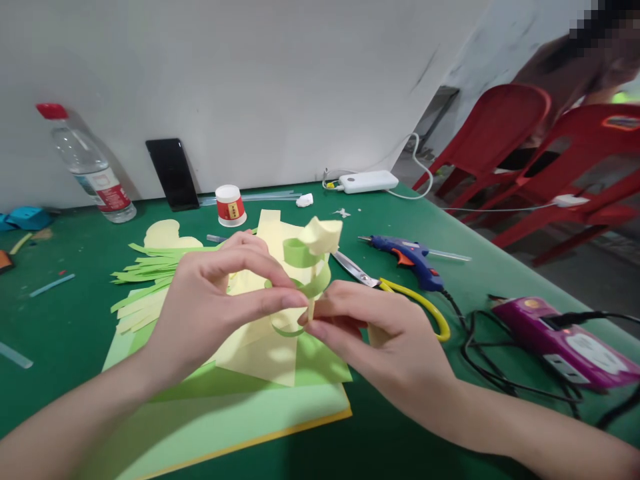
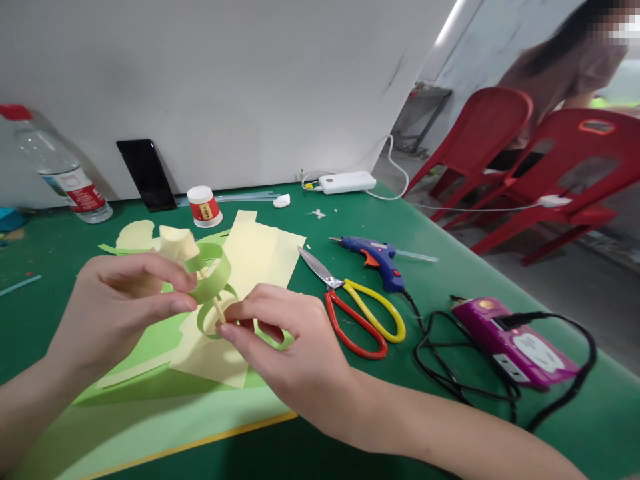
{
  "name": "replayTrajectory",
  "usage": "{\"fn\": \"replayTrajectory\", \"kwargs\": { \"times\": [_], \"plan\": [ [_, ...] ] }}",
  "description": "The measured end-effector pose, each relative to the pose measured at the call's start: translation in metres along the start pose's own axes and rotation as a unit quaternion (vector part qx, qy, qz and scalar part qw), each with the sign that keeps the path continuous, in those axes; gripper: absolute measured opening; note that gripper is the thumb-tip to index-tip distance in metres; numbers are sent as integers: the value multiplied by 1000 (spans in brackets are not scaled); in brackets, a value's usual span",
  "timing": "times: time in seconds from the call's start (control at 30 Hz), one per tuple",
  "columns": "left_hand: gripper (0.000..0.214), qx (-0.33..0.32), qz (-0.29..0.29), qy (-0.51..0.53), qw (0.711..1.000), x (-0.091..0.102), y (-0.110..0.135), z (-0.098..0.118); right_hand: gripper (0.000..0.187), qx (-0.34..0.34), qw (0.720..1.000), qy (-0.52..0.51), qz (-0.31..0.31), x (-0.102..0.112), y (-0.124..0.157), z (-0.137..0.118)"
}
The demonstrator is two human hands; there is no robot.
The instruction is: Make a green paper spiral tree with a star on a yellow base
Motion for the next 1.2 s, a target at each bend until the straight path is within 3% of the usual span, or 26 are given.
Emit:
{"fn": "replayTrajectory", "kwargs": {
  "times": [0.77,1.2],
  "plan": [
    [10,17,0,-7,1000,-2,1,-5,16,-7,999,47,4,0,-1,-4],
    [12,25,10,0,1000,-2,-1,-11,15,-49,999,-2,-9,-3,0,8]
  ]
}}
Point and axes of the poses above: each hand's wrist, its own y-axis away from the middle knuckle, its own x-axis out of the back of the hand, z = x × y, the point moved 8 cm from there along -y, towards the middle knuckle, and after that the axes turned 10 degrees about -z, right-handed, at the moved point
